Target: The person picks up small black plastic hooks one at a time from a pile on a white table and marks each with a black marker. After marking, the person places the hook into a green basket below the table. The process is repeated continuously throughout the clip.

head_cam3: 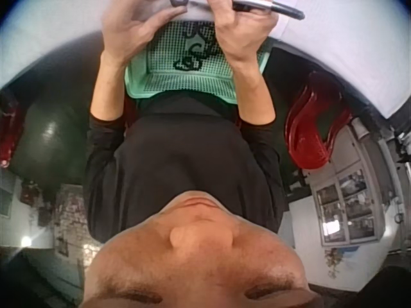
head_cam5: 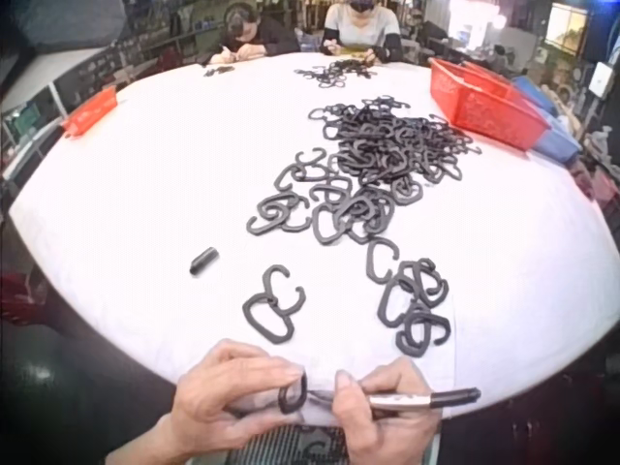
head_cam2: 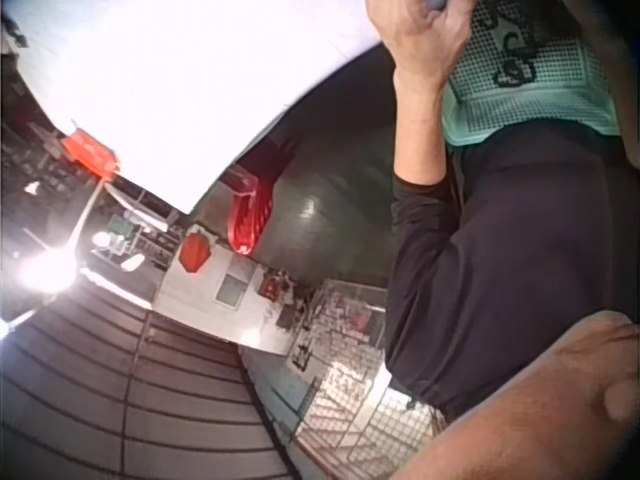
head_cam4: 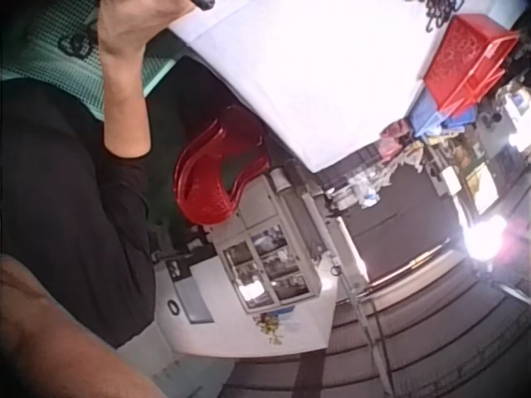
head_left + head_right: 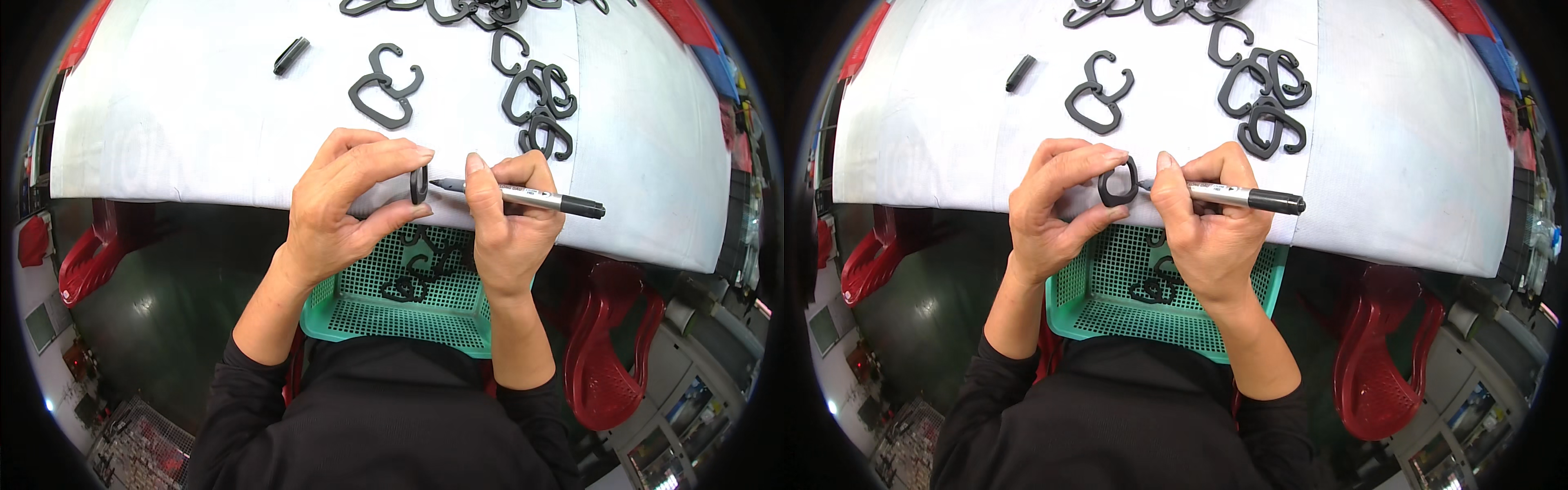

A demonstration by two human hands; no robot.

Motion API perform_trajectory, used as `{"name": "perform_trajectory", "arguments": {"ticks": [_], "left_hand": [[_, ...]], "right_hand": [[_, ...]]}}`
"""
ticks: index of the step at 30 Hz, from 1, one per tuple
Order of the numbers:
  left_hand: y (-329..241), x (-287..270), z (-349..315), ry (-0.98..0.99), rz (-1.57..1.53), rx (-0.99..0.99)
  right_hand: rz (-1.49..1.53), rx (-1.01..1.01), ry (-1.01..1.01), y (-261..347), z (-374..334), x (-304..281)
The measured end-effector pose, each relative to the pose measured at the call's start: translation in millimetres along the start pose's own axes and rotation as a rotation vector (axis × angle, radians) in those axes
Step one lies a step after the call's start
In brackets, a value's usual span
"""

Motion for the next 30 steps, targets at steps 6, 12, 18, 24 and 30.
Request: {"name": "perform_trajectory", "arguments": {"ticks": [6,12,18,24,30], "left_hand": [[0,0,-1,0.049,-0.006,0.021],[0,0,-1,0.048,-0.006,0.028],[0,0,0,-0.010,-0.001,0.021],[-7,-2,3,0.049,0.061,0.080],[-2,0,-2,0.103,0.043,-0.069]], "right_hand": [[0.000,-0.010,0.008,1,0,2],[-0.024,-0.034,0.011,2,0,2],[-0.039,-0.042,0.015,3,0,3],[0.029,0.038,-0.062,-3,-1,-9],[0.059,0.001,-0.201,4,6,-34]]}}
Point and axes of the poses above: each hand's wrist, its own z-axis towards the middle knuckle, its own x-axis out of the palm, y = z × x, the point moved 7 cm from there along z, towards the middle knuckle, and after that the axes turned 7 degrees about -y, right-handed, at the moved point
